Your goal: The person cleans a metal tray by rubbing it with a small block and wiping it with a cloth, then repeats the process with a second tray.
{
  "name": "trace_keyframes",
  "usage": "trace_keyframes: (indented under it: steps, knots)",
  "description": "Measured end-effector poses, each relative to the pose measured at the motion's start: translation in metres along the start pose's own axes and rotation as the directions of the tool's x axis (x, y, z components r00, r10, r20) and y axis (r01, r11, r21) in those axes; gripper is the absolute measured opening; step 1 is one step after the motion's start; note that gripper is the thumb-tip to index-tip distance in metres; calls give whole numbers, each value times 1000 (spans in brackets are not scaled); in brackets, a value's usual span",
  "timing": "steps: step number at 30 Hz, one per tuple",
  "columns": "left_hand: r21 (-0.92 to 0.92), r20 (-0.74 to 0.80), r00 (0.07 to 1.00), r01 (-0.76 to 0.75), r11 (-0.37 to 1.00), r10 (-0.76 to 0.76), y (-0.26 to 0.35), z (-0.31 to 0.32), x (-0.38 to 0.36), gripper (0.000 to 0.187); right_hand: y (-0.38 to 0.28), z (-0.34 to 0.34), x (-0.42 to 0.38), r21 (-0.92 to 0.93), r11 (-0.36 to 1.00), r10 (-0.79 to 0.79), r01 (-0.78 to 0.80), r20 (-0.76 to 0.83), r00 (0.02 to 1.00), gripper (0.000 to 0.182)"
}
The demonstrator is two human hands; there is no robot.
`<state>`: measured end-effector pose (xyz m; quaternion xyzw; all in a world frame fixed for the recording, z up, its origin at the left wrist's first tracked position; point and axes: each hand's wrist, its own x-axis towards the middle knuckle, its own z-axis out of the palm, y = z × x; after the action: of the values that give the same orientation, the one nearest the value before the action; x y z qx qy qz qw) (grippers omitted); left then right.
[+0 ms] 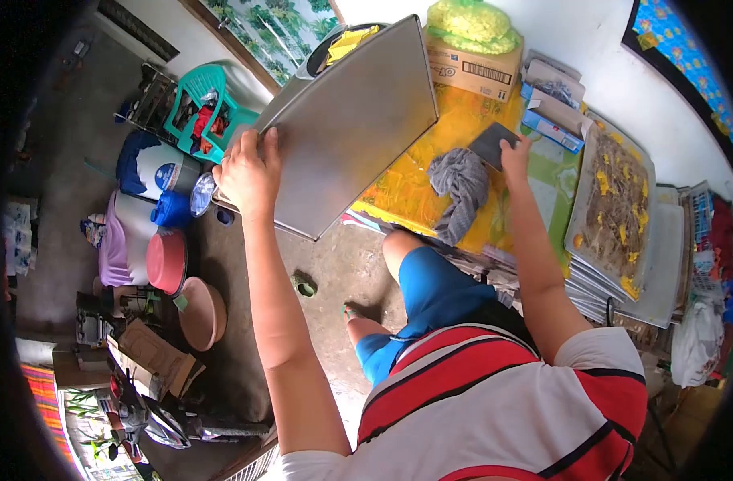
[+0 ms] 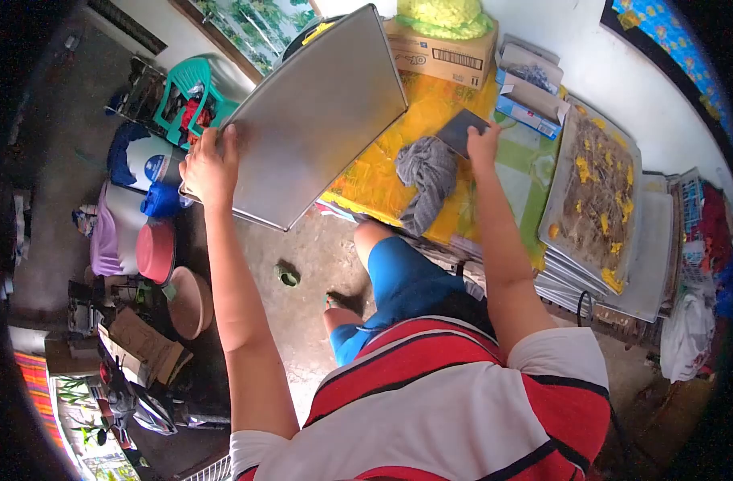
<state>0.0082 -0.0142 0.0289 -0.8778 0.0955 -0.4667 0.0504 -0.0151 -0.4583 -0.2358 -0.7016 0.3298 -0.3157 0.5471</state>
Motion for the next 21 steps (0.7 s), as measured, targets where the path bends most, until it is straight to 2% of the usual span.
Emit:
trace_keyframes:
  steps: [1, 3, 4, 5, 6, 7, 8, 10, 13, 16, 17, 19, 21]
  knots:
    - [-5, -1, 1000, 2, 1000, -2, 0, 1, 2, 33, -1, -10, 4, -176, 984, 40, -37, 13, 999, 57]
    - [-11, 34, 999, 18, 1000, -18, 2, 1, 5, 32, -4, -24, 4, -504, 858, 123, -98, 17, 992, 62]
    - [-12, 50, 998, 27, 1000, -26, 3, 0, 7, 31, -8, -24, -5, -600, 798, -98, 54, -41, 994, 64]
    - [-26, 46, 999, 29, 999, -28, 3, 0, 8, 31, -11, -21, -19, -694, 697, -318, 180, -74, 945, 66]
    - [-40, 42, 999, 31, 999, -29, 3, 0, 9, 31, -17, -15, -33, -782, 561, -523, 273, -79, 848, 68]
    - [-54, 40, 999, 32, 998, -30, 4, -1, 9, 31, -24, -8, -46, -651, 618, -557, 441, 34, 830, 66]
    - [-63, 119, 991, 70, 996, -63, 5, -5, 11, 31, -32, 1, -62, -486, 653, -600, 581, 138, 788, 65]
    - [-94, 103, 993, 65, 993, -55, 4, -4, 11, 32, -60, 13, -111, -412, 595, -539, 690, 433, 723, 57]
    - [-145, 153, 986, 89, 985, -66, 1, -9, 14, 38, -48, 38, -136, -592, 440, -409, 675, 537, 737, 52]
    - [-200, 230, 970, 126, 972, -78, -2, -11, 15, 47, -49, 60, -112, -351, 724, -317, 594, 594, 739, 48]
    - [-194, 241, 967, 126, 973, -78, -2, -11, 15, 47, -50, 68, -112, -224, 763, -415, 606, 549, 725, 48]
    - [-181, 262, 962, 130, 975, -79, -2, -11, 17, 49, -98, 84, -138, 48, 777, -585, 627, 421, 693, 48]
    - [-185, 273, 958, 140, 973, -85, -2, -12, 19, 50, -172, 91, -177, 249, 723, -690, 645, 307, 655, 49]
